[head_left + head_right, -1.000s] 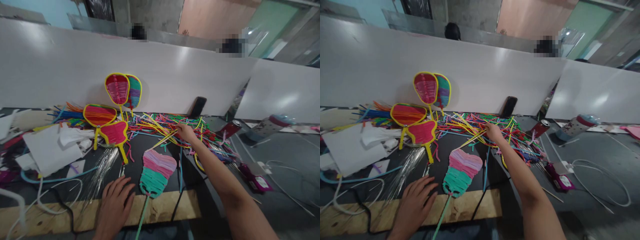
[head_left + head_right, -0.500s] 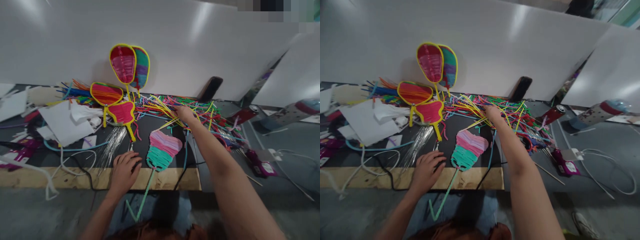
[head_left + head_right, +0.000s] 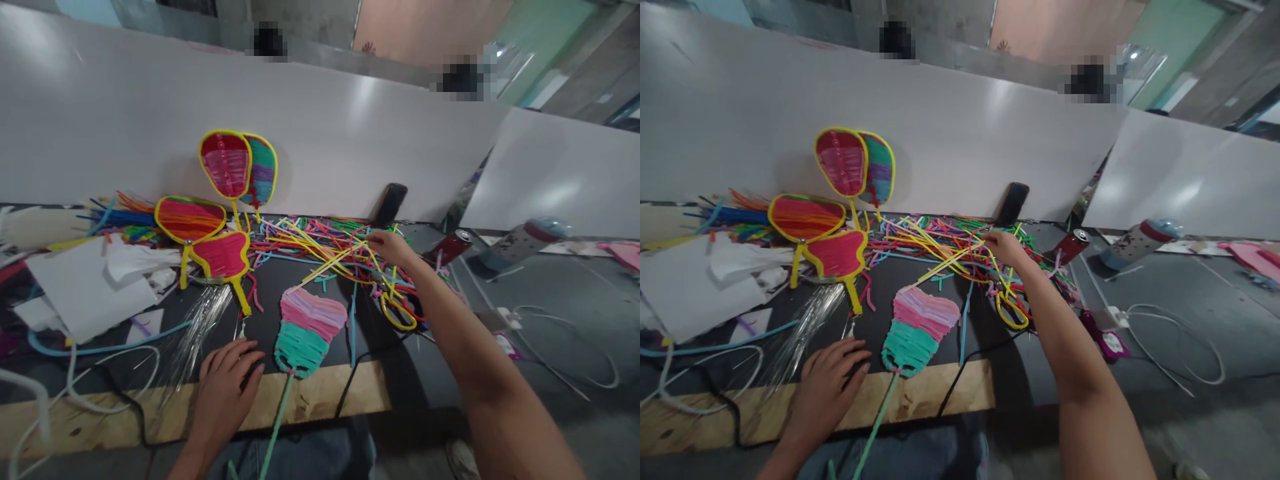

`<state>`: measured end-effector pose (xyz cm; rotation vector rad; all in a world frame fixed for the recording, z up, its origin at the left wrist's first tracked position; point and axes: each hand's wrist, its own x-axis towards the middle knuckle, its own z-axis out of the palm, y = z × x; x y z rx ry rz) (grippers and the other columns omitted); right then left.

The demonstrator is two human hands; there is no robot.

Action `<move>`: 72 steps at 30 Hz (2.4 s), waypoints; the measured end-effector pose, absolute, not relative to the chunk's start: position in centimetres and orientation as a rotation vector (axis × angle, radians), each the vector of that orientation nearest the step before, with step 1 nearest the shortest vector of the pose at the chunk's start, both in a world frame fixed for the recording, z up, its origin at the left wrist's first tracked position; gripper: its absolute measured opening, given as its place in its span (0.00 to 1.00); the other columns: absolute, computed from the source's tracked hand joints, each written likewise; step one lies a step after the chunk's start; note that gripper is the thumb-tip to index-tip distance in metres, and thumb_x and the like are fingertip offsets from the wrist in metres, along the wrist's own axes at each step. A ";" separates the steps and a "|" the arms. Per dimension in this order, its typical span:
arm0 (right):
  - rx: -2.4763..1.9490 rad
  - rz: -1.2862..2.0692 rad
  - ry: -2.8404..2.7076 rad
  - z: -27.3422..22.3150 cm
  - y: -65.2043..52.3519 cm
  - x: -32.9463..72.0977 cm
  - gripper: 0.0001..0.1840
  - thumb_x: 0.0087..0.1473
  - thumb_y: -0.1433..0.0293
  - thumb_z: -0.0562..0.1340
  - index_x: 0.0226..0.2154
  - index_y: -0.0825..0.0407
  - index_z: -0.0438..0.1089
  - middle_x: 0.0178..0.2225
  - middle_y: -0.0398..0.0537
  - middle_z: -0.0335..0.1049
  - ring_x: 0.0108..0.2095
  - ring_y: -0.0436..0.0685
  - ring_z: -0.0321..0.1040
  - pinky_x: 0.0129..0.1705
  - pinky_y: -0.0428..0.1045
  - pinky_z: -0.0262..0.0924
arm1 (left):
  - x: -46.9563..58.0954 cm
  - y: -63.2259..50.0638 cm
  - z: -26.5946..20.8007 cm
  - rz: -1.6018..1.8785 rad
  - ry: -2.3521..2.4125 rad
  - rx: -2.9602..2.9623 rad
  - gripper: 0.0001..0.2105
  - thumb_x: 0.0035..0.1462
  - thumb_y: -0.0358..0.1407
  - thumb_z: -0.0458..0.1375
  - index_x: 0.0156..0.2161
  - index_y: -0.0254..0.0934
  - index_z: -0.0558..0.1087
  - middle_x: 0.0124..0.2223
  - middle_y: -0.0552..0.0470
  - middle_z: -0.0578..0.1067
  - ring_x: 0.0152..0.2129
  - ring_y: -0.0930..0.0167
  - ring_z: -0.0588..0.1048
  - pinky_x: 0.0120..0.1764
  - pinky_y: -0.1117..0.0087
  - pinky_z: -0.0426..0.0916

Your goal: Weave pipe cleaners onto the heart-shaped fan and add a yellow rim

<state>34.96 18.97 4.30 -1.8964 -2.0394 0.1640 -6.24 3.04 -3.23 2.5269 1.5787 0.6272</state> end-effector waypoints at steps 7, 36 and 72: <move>-1.667 0.262 -2.307 1.4 10.7 31.9 0.21 0.53 0.78 0.55 0.49 0.50 0.69 0.47 0.50 0.70 0.44 0.53 0.69 0.45 0.46 0.62 | -6.3 3.2 -3.3 0.606 1.594 2.558 0.09 0.56 0.38 0.54 0.38 0.44 0.76 0.45 0.51 0.77 0.46 0.61 0.71 0.47 0.58 0.59; -1.490 -0.057 -2.184 5.6 -5.4 25.5 0.11 0.58 0.72 0.53 0.37 0.50 0.72 0.30 0.47 0.73 0.32 0.53 0.69 0.35 0.46 0.61 | -2.9 0.4 -0.3 0.774 1.514 2.603 0.07 0.56 0.32 0.56 0.35 0.46 0.76 0.38 0.54 0.78 0.49 0.60 0.66 0.54 0.50 0.45; -1.915 0.198 -2.369 -0.3 -3.9 17.4 0.10 0.59 0.73 0.53 0.37 0.50 0.69 0.33 0.48 0.73 0.34 0.54 0.69 0.33 0.46 0.52 | -1.6 1.3 -0.1 0.496 1.515 2.553 0.09 0.57 0.33 0.53 0.33 0.44 0.76 0.35 0.50 0.76 0.41 0.62 0.64 0.45 0.54 0.51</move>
